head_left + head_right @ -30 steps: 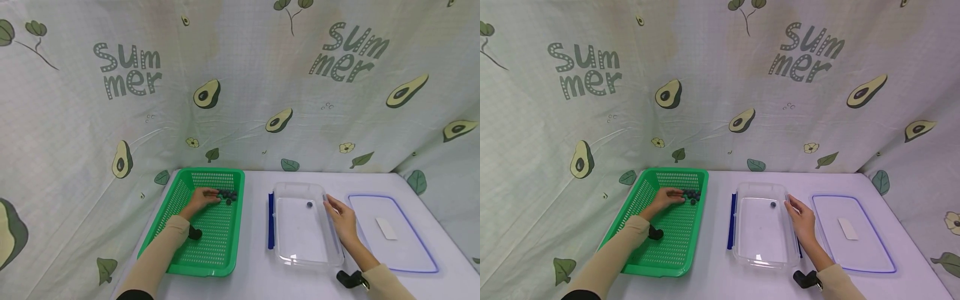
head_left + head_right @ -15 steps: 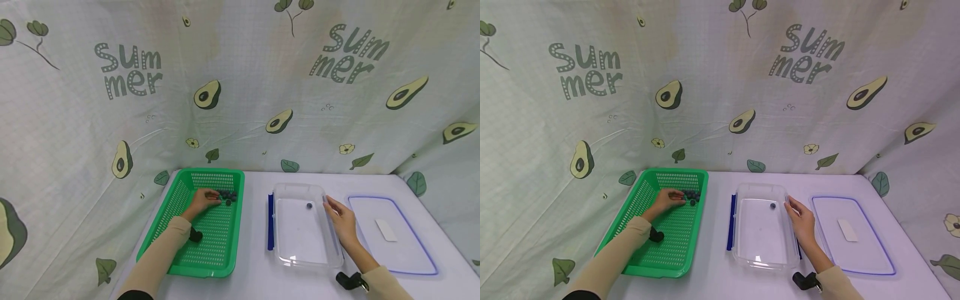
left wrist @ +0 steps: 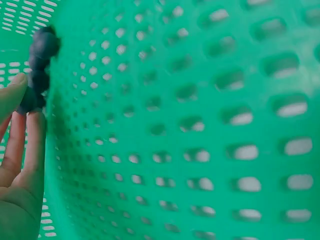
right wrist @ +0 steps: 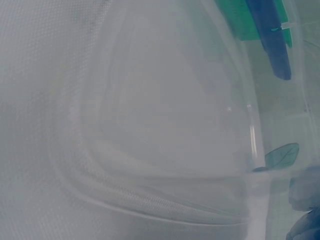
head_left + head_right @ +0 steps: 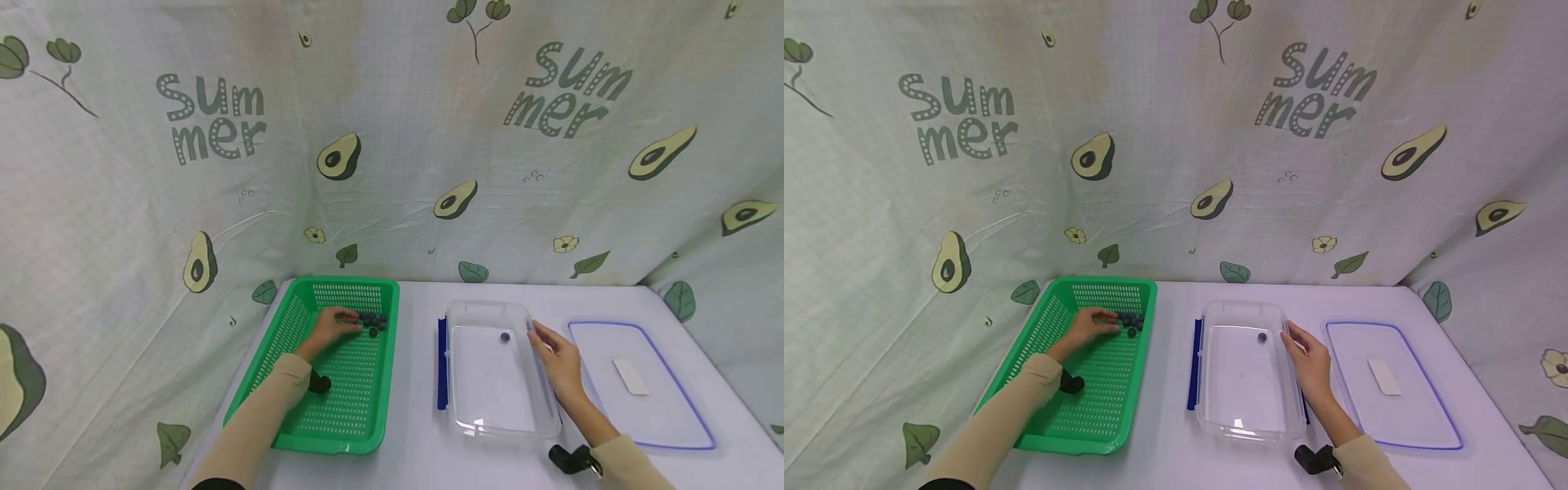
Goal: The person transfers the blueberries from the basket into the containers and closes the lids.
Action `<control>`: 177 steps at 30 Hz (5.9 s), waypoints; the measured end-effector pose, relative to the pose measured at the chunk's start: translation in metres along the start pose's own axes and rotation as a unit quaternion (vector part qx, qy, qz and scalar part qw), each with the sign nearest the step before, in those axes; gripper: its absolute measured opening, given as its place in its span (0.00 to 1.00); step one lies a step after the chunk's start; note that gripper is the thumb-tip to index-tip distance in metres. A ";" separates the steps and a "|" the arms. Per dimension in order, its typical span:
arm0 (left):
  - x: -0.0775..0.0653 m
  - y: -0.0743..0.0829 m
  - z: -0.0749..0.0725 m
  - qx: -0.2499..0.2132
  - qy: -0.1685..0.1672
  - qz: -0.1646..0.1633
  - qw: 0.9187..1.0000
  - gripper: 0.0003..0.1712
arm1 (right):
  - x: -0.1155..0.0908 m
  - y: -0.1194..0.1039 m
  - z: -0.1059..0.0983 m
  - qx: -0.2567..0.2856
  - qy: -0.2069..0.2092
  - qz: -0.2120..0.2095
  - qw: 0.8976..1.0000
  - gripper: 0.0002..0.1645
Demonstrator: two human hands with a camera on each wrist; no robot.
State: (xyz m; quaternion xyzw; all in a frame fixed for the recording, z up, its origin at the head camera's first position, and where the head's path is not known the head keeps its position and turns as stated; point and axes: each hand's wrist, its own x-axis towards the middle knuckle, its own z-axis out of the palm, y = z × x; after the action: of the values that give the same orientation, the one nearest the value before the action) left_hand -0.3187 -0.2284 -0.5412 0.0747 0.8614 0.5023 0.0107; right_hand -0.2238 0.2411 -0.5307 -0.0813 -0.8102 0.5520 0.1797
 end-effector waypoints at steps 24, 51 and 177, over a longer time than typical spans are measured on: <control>-0.018 0.058 -0.007 -0.050 -0.029 0.014 0.998 0.14 | 0.000 0.002 0.000 0.009 0.003 -0.014 1.000 0.24; -0.014 0.121 0.011 -0.107 -0.085 0.043 0.990 0.17 | 0.001 0.002 0.000 0.010 0.002 -0.022 1.000 0.24; 0.016 0.161 0.053 -0.159 -0.104 0.045 0.981 0.17 | 0.000 0.002 0.001 -0.015 0.003 -0.011 1.000 0.25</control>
State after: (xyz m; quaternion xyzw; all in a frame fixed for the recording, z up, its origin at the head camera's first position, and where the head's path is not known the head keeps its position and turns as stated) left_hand -0.3104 -0.1023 -0.4270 0.1626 0.7603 0.6225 0.0899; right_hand -0.2244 0.2415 -0.5332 -0.0760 -0.8186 0.5378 0.1869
